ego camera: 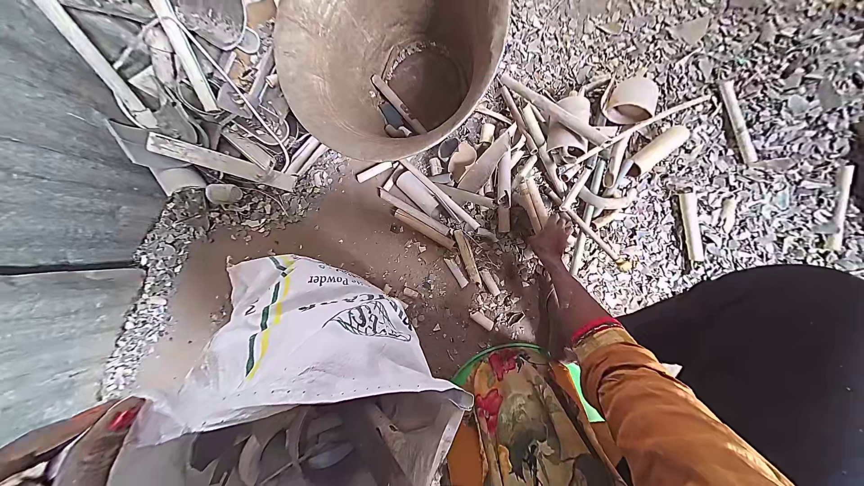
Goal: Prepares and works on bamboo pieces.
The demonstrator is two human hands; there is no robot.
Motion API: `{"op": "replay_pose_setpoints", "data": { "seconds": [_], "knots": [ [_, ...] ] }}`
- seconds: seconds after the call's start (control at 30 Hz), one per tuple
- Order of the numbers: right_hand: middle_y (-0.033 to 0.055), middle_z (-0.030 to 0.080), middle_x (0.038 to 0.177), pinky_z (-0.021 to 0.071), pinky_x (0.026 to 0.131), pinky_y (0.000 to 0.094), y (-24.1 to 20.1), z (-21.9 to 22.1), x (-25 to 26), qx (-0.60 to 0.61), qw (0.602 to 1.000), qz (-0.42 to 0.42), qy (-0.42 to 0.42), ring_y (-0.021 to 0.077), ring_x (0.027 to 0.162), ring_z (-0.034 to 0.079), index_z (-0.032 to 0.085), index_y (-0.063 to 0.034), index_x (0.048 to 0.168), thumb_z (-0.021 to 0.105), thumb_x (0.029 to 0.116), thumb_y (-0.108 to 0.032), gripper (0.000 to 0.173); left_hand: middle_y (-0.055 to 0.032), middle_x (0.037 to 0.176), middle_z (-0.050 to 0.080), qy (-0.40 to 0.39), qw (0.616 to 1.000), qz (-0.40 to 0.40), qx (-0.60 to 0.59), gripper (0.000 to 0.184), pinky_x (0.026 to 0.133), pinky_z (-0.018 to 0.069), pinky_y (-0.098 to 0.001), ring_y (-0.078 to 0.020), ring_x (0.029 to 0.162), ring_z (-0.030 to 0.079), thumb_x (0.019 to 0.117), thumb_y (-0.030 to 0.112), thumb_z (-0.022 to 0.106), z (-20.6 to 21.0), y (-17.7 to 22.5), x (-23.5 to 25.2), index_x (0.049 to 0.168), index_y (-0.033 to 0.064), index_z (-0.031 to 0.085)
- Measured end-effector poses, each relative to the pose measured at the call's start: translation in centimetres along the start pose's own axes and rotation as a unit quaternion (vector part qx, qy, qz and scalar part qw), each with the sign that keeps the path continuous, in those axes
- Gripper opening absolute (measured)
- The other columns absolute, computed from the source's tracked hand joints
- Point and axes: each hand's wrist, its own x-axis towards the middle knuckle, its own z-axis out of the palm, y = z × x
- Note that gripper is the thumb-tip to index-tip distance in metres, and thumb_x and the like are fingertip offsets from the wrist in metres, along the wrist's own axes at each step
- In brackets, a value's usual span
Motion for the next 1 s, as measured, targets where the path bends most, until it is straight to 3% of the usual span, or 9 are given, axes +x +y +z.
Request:
{"op": "replay_pose_setpoints", "data": {
  "seconds": [0.17, 0.27, 0.37, 0.43, 0.57, 0.67, 0.77, 0.9, 1.0],
  "knots": [
    [0.0321, 0.060, 0.132, 0.0433, 0.108, 0.0560, 2.3, -3.9, -2.9, 0.085, 0.995, 0.003, -0.047, 0.0432, 0.126, 0.057, 0.053, 0.0098, 0.138, 0.079, 0.0845, -0.019, 0.066, -0.0079, 0.089, 0.073, 0.051, 0.989, -0.124, -0.070, 0.020, 0.079, 0.0562, -0.0256, -0.0105, 0.083, 0.069, 0.0894, 0.011, 0.080, -0.1, 0.2, -1.4, 0.096, -0.0050, 0.071],
    [0.0163, 0.065, 0.089, 0.0564, 0.068, 0.0417, 2.5, -6.2, -5.8, 0.325, 0.944, 0.011, -0.063, 0.0238, 0.075, 0.065, 0.059, 0.0067, 0.115, 0.076, 0.0764, 0.001, 0.043, -0.0028, 0.099, 0.069, -0.018, 0.998, -0.020, -0.065, 0.030, 0.079, 0.0511, -0.0180, 0.0004, 0.087, 0.062, 0.1012, 0.023, 0.065, -1.5, -4.1, -3.6, 0.112, -0.0049, 0.067],
    [0.0030, 0.064, 0.070, 0.0579, 0.053, 0.0292, 0.9, -10.5, -11.1, 0.625, 0.752, -0.055, -0.203, 0.0111, 0.058, 0.064, 0.054, -0.0044, 0.100, 0.057, 0.0745, 0.006, 0.028, -0.0102, 0.103, 0.070, 0.016, 0.997, -0.072, -0.021, 0.035, 0.081, 0.0535, -0.0329, -0.0121, 0.086, 0.064, 0.0958, 0.032, 0.072, -1.3, -3.9, -3.6, 0.114, 0.0028, 0.069],
    [0.0016, 0.072, 0.076, 0.0609, 0.058, 0.0310, -0.1, -13.4, -15.3, 0.691, 0.649, -0.158, -0.276, 0.0111, 0.064, 0.069, 0.065, -0.0092, 0.095, 0.070, 0.0666, -0.006, 0.029, -0.0171, 0.101, 0.071, 0.045, 0.998, -0.035, 0.028, 0.039, 0.080, 0.0535, -0.0444, -0.0223, 0.083, 0.066, 0.0951, 0.039, 0.072, -1.3, -3.8, -3.3, 0.112, 0.0033, 0.072],
    [0.0059, 0.072, 0.113, 0.0635, 0.078, 0.0376, -5.8, -17.9, -23.1, 0.618, 0.397, -0.401, -0.547, 0.0211, 0.101, 0.072, 0.069, -0.0119, 0.122, 0.086, 0.0776, -0.017, 0.047, -0.0217, 0.092, 0.072, 0.087, 0.994, 0.042, 0.047, 0.032, 0.075, 0.0525, -0.0509, -0.0304, 0.079, 0.069, 0.0968, 0.031, 0.068, -2.2, 1.5, -2.5, 0.101, -0.0004, 0.075],
    [0.0061, 0.072, 0.114, 0.0649, 0.079, 0.0391, -10.5, -18.3, -30.1, 0.562, 0.312, -0.459, -0.614, 0.0234, 0.105, 0.072, 0.067, -0.0128, 0.124, 0.085, 0.0776, -0.013, 0.049, -0.0150, 0.090, 0.074, 0.095, 0.993, 0.059, 0.034, 0.021, 0.072, 0.0532, -0.0432, -0.0245, 0.078, 0.069, 0.0957, 0.025, 0.070, -2.6, 1.8, -3.0, 0.099, 0.0047, 0.076],
    [0.0025, 0.072, 0.113, 0.0628, 0.084, 0.0368, -14.1, -16.2, -34.4, 0.498, 0.299, -0.501, -0.642, 0.0200, 0.105, 0.071, 0.068, -0.0174, 0.124, 0.083, 0.0807, -0.012, 0.046, -0.0119, 0.089, 0.073, 0.087, 0.995, 0.046, -0.002, 0.014, 0.070, 0.0538, -0.0384, -0.0208, 0.075, 0.069, 0.0914, 0.018, 0.075, -2.6, 2.1, -3.4, 0.098, 0.0052, 0.075],
    [0.0018, 0.071, 0.121, 0.0598, 0.093, 0.0336, -19.0, -11.7, -36.8, 0.398, 0.500, -0.566, -0.521, 0.0145, 0.110, 0.068, 0.067, -0.0113, 0.121, 0.088, 0.0694, -0.009, 0.056, -0.0091, 0.082, 0.071, 0.084, 0.995, 0.014, -0.046, 0.012, 0.064, 0.0516, -0.0391, -0.0194, 0.070, 0.066, 0.0892, 0.018, 0.078, -2.5, 0.7, -2.9, 0.093, 0.0065, 0.075],
    [0.0043, 0.067, 0.132, 0.0602, 0.095, 0.0306, -20.0, -10.9, -37.9, 0.322, 0.555, -0.623, -0.448, 0.0131, 0.115, 0.067, 0.068, -0.0035, 0.119, 0.086, 0.0696, -0.003, 0.052, -0.0094, 0.079, 0.069, 0.057, 0.996, 0.009, -0.066, 0.012, 0.061, 0.0503, -0.0339, -0.0171, 0.065, 0.062, 0.0887, 0.015, 0.079, -3.5, 0.4, -3.5, 0.093, 0.0050, 0.073]
  ]
}}
